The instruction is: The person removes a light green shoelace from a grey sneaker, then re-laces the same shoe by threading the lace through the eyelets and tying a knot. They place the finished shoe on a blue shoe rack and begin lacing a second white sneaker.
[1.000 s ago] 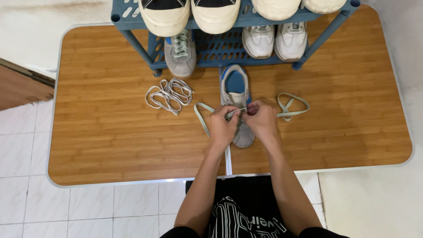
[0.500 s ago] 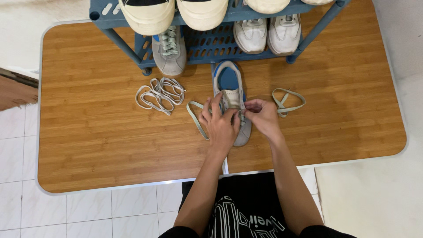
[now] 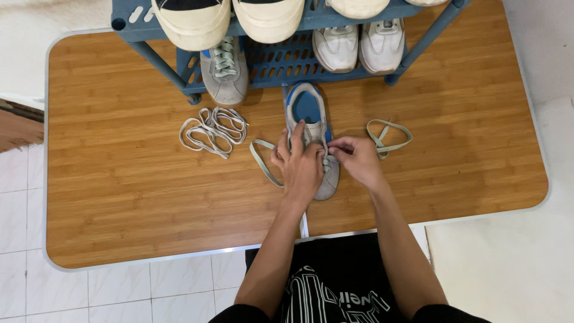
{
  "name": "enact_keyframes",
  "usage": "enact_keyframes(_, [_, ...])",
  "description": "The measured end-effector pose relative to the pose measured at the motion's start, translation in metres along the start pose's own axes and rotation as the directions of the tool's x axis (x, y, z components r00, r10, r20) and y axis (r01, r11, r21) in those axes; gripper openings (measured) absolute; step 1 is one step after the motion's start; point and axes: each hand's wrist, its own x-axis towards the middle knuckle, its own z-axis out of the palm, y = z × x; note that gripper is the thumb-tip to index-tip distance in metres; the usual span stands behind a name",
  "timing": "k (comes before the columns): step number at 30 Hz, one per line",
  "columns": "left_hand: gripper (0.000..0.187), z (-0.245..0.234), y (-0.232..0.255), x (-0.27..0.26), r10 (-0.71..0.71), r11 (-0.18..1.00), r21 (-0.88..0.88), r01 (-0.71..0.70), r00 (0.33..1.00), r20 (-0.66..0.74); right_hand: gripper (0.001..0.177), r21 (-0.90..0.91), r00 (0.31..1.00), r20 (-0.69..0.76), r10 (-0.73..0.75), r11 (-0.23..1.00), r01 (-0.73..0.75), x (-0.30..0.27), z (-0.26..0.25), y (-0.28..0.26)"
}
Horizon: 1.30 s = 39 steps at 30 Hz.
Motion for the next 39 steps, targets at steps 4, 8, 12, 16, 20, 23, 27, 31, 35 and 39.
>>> enact_keyframes(4, [0.016, -0.011, -0.002, 0.001, 0.074, 0.995, 0.069, -0.077, 0.996, 0.043, 0.012, -0.271, 0.998, 0.03, -0.061, 0.96, 0.067, -0.001, -0.003, -0.012])
enact_keyframes(8, [0.017, -0.022, -0.004, 0.005, 0.118, 0.984, 0.126, -0.126, 0.991, 0.069, 0.008, -0.359, 0.969, 0.106, -0.225, 0.9, 0.248, 0.001, -0.015, -0.022])
enact_keyframes(12, [0.022, -0.029, -0.004, 0.008, 0.113, 0.984, 0.126, -0.123, 0.99, 0.086, 0.011, -0.475, 0.981, 0.112, -0.161, 0.858, 0.195, 0.005, -0.032, -0.024])
enact_keyframes(16, [0.022, -0.032, -0.006, 0.011, 0.12, 0.985, 0.115, -0.132, 0.987, 0.107, 0.012, -0.488, 0.986, 0.118, -0.115, 0.858, 0.158, 0.008, -0.05, -0.018])
enact_keyframes(20, [0.02, -0.034, -0.01, 0.015, 0.093, 0.984, 0.136, -0.117, 0.981, 0.171, 0.011, -0.514, 0.982, 0.065, -0.175, 0.838, 0.184, 0.009, -0.073, -0.013])
enact_keyframes(23, [0.021, -0.036, -0.014, 0.018, 0.096, 0.98, 0.153, -0.127, 0.976, 0.198, 0.012, -0.511, 0.986, -0.011, -0.165, 0.849, 0.136, 0.01, -0.095, -0.012])
enact_keyframes(27, [0.019, -0.039, -0.015, 0.019, 0.077, 0.982, 0.151, -0.114, 0.97, 0.23, 0.013, -0.481, 0.995, -0.079, -0.053, 0.877, 0.008, 0.006, -0.104, -0.011])
enact_keyframes(31, [0.017, -0.043, -0.01, 0.023, 0.068, 0.994, 0.064, -0.089, 0.959, 0.276, 0.015, -0.571, 0.954, 0.058, -0.293, 0.775, 0.272, 0.007, -0.087, -0.022])
enact_keyframes(35, [0.02, -0.05, -0.006, 0.023, 0.038, 0.999, -0.024, -0.033, 0.958, 0.284, 0.015, -0.56, 0.922, 0.231, -0.309, 0.733, 0.386, 0.007, -0.047, -0.039])
enact_keyframes(39, [0.021, -0.047, -0.003, 0.02, 0.019, 0.999, -0.032, -0.011, 0.967, 0.255, 0.024, -0.627, 0.931, 0.316, -0.181, 0.697, 0.348, 0.01, -0.016, -0.05])
